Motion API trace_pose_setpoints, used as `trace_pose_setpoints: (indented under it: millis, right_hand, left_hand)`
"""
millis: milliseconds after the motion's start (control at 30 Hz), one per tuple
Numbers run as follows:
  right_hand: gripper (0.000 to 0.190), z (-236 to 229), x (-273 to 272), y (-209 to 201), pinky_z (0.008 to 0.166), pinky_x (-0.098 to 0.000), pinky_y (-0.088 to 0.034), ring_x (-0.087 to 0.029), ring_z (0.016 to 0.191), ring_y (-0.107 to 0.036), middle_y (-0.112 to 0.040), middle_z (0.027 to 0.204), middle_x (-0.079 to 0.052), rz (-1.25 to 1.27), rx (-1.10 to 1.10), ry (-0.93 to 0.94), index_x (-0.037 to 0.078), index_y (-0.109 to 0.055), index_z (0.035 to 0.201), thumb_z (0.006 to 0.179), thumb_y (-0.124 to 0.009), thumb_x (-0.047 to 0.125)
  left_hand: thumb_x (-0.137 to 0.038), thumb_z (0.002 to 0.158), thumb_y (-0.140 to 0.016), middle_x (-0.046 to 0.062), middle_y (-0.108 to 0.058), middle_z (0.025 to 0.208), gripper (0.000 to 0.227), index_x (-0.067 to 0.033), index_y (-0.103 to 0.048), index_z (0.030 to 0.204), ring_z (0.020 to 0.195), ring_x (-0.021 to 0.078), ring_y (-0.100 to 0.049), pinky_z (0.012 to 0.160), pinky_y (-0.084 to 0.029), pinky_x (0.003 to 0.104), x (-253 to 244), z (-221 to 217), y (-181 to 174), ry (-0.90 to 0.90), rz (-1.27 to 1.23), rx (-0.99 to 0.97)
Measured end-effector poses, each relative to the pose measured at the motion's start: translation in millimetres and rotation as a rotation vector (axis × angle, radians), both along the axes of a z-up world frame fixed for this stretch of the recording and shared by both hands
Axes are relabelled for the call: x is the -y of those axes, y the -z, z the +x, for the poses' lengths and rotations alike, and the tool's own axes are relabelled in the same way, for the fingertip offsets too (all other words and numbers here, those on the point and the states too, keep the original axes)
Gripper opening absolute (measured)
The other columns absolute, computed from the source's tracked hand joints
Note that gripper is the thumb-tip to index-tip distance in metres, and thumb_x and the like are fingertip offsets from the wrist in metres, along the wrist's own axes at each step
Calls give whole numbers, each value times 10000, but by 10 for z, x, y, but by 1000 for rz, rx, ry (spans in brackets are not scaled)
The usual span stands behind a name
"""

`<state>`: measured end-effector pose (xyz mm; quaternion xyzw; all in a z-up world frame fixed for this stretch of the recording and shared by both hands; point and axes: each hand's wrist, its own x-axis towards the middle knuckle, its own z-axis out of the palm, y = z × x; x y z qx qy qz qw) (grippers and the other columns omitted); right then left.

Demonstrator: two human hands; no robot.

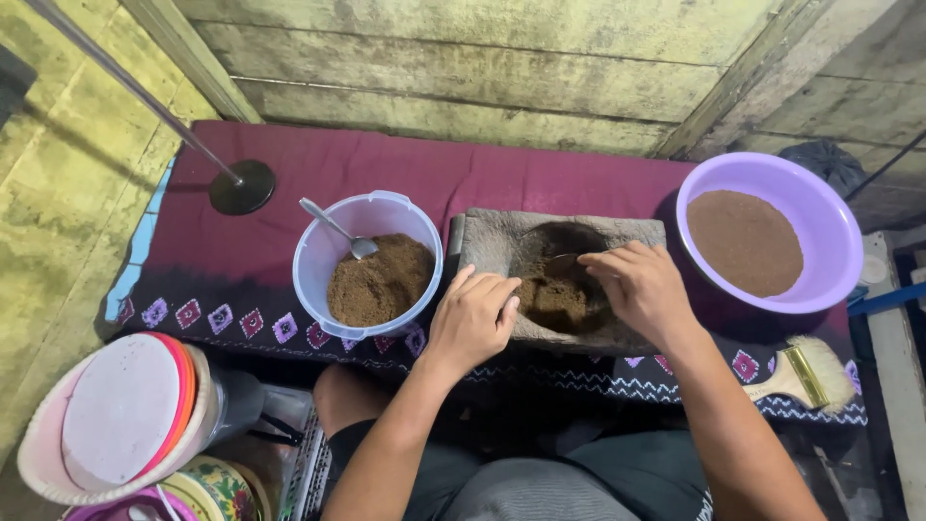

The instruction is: Transferring brown powder from a plastic container to a stone mortar using a spoon and then using a brush to organize the material.

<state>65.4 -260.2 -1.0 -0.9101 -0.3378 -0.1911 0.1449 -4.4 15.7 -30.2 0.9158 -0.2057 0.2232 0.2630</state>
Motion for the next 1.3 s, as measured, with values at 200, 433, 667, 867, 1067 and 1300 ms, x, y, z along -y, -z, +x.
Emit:
trace_pose_setpoints:
  millis: [200,433,667,867,1067,1300]
  right_hand:
    - [144,42,-23,418,689,-320,-369,-160,825,-621,-688,750,107,-163,31,32,263,-713,909,982,-598,309]
    - [126,109,-193,143,679,-320,-426,-176,897,-650,-725,918,72,-77,26,-30,253,-719,1072,1003,-615,271]
    - [102,-162,-414,-523,608,-332,-469,-208,651,-649,-736,709,-21,280,-538,-187,191,-762,921,921,-669,235]
    - [149,10,-461,-300,648,-427,-527,-307,723,-678,-767,769,-147,225,-842,-131,125,-760,940,895,-633,187]
    - [163,78,-343,-311,413,-344,-396,-230,420,-544,-773,726,-88,169,-749,28,181,-766,991,904,-629,164]
    - [177,-27,-414,-294,441,-237,-445,-93,477,-515,-740,652,-43,372,-1017,-73,89,-780,818,870,-612,63]
  left_hand:
    - [-329,1004,-519,74,-743,972,335,-123,-719,1178,1077,251,-714,1121,-423,488,4,4,2,-3,-6,7]
    - [-321,1009,-509,72,-736,955,338,-121,-716,1186,1072,251,-714,1114,-426,488,4,3,-39,9,-3,-3]
    - [-329,1004,-518,65,-733,961,327,-137,-713,1183,1076,241,-709,1116,-426,477,18,17,-43,-15,0,5]
    - [-248,1014,-490,78,-738,985,312,-115,-712,1188,1087,236,-705,1127,-413,466,23,-4,-82,-9,9,-12]
    - [-166,995,-462,86,-733,1012,327,-107,-695,1217,1112,241,-695,1133,-412,466,-2,-33,-95,-11,17,-29]
    - [-35,896,-383,68,-675,1111,501,-138,-635,1317,1109,260,-670,1133,-410,477,9,-48,-158,-5,61,-41]
